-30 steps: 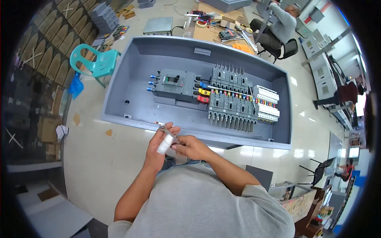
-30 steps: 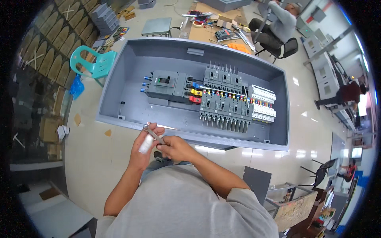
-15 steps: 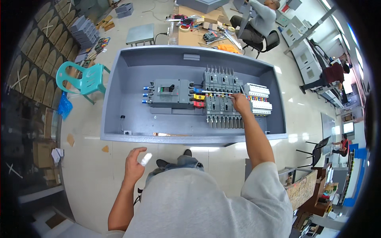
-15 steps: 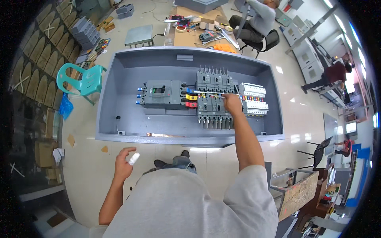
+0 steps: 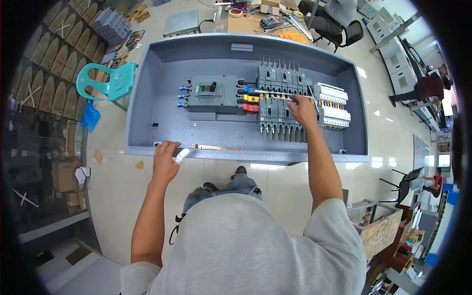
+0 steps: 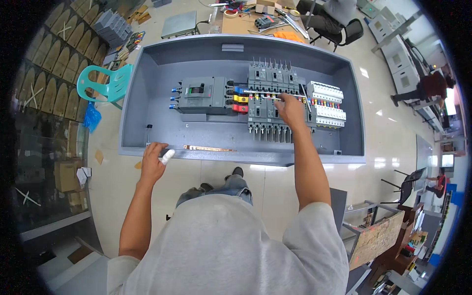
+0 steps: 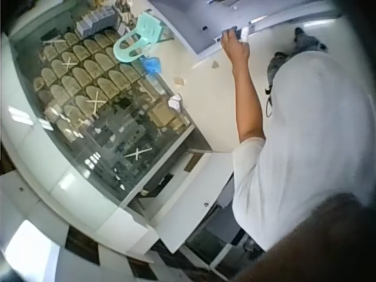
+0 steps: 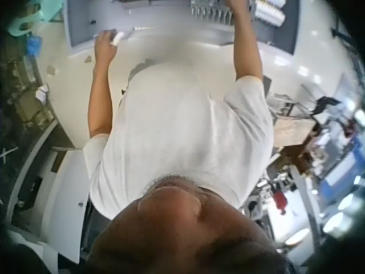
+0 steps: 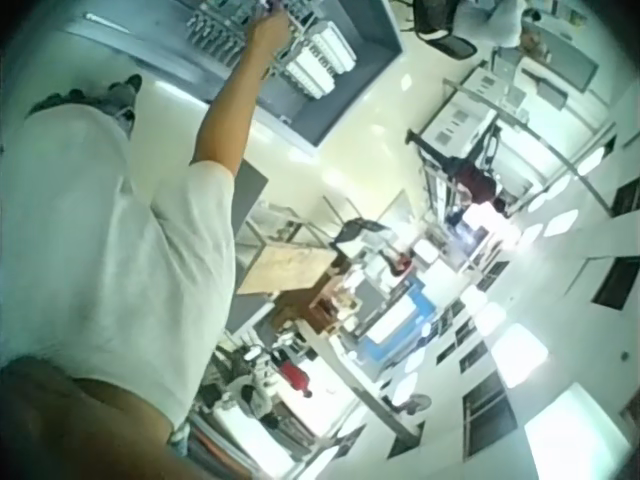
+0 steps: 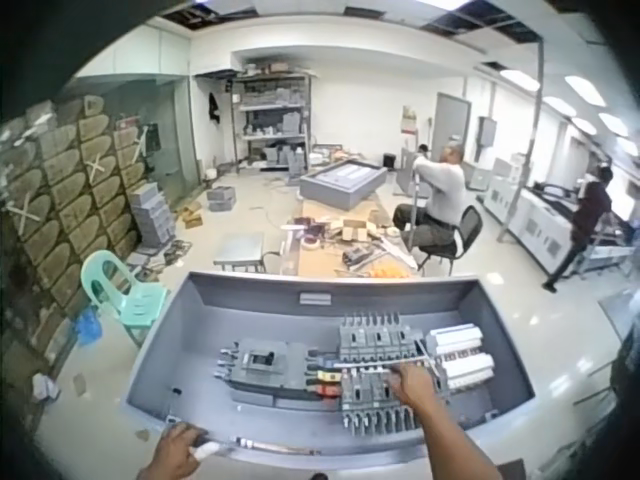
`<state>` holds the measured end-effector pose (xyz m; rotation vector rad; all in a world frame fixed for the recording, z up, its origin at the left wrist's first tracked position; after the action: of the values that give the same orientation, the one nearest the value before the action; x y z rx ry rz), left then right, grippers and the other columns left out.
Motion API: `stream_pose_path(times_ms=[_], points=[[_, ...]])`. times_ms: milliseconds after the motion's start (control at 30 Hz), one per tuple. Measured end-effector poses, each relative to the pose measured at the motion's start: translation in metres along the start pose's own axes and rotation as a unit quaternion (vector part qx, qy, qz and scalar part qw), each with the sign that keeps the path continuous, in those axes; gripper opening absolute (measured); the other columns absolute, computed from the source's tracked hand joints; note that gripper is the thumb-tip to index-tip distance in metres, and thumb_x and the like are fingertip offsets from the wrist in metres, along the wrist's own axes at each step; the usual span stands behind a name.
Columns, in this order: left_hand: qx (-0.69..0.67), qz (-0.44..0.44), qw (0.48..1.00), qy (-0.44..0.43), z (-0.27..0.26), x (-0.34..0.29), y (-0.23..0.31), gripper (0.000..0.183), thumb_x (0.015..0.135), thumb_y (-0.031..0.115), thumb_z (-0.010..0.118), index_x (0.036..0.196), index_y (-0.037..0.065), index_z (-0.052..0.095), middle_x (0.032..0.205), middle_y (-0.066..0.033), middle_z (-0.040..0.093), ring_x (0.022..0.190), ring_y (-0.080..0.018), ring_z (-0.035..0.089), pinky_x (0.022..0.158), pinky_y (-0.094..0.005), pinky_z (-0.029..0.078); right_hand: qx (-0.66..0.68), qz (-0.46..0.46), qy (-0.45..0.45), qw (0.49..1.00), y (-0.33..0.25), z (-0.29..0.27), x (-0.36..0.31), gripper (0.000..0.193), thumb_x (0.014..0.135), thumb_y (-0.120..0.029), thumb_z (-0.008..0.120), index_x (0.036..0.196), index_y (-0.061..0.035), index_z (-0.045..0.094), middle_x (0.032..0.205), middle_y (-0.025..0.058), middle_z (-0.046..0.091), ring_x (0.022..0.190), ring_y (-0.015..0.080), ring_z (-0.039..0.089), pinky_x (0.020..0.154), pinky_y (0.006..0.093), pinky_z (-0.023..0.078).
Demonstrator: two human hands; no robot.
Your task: Assembling and inspecting internal components of industrial electrical control panels.
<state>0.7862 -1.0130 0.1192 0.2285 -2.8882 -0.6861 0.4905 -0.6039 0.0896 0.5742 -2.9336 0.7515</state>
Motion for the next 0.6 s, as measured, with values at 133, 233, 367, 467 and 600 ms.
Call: stream_pose_path(times_ms=[133,233,367,467,600], points=[[-0.012,0.002,1.000,-0.022,-0.007,-0.009,-0.021,0.029,0.088,0.022,0.070,0.111,0.005,0.067,0.107,-0.0122,0.062,0.103,-0.0356,0.059,0.090,-0.0442,0.044,0.115,0.005,-0.112,0.987,-0.106,-0.033,-0.072,0.040,0.089,-0.035,0.072,0.112,-0.0024,0.069,0.094,0.0172,0.073,0.084,0.0309,0.070,0.076,0.0380,0.054],[-0.002,0.023,0.999,-0.047,0.005,-0.007,-0.026,0.030,0.087,0.019,0.068,0.115,0.007,0.065,0.110,-0.0123,0.062,0.106,-0.0351,0.057,0.095,-0.0457,0.040,0.052,0.004,-0.157,0.986,-0.126,-0.021,-0.125,0.045,0.087,-0.042,0.074,0.107,-0.0024,0.070,0.095,0.0161,0.072,0.089,0.0329,0.069,0.079,0.0394,0.054],[0.045,0.087,0.995,-0.024,0.017,-0.011,-0.020,0.034,0.088,0.023,0.068,0.118,0.007,0.063,0.112,-0.0120,0.062,0.111,-0.0335,0.053,0.103,-0.0445,0.034,-0.068,-0.070,-0.132,0.986,-0.129,0.018,-0.169,0.051,0.081,-0.045,0.078,0.113,-0.0072,0.067,0.108,0.0119,0.067,0.107,0.0332,0.060,0.094,0.0482,0.043],[0.058,0.101,0.993,-0.007,0.020,-0.013,-0.026,0.037,0.089,0.029,0.068,0.119,0.007,0.062,0.112,-0.0119,0.062,0.111,-0.0330,0.053,0.104,-0.0438,0.033,-0.092,-0.092,-0.021,0.991,-0.130,0.029,-0.174,0.055,0.075,-0.045,0.080,0.112,-0.0087,0.063,0.104,0.0090,0.065,0.105,0.0301,0.059,0.098,0.0460,0.038],[0.052,0.095,0.994,-0.004,0.019,-0.017,-0.030,0.040,0.089,0.035,0.068,0.118,0.007,0.063,0.111,-0.0116,0.062,0.111,-0.0324,0.053,0.104,-0.0434,0.033,-0.102,-0.082,-0.007,0.991,-0.132,0.036,-0.178,0.056,0.071,-0.043,0.083,0.111,-0.0102,0.062,0.101,0.0073,0.064,0.103,0.0283,0.057,0.098,0.0441,0.036]])
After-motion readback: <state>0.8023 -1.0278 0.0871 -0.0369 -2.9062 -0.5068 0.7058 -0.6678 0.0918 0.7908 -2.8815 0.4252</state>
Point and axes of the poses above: each hand's wrist, its own x-axis towards the middle knuckle, its own z-axis out of the palm, y = z × x, the point moved 3 cm from there along x, towards the middle knuckle
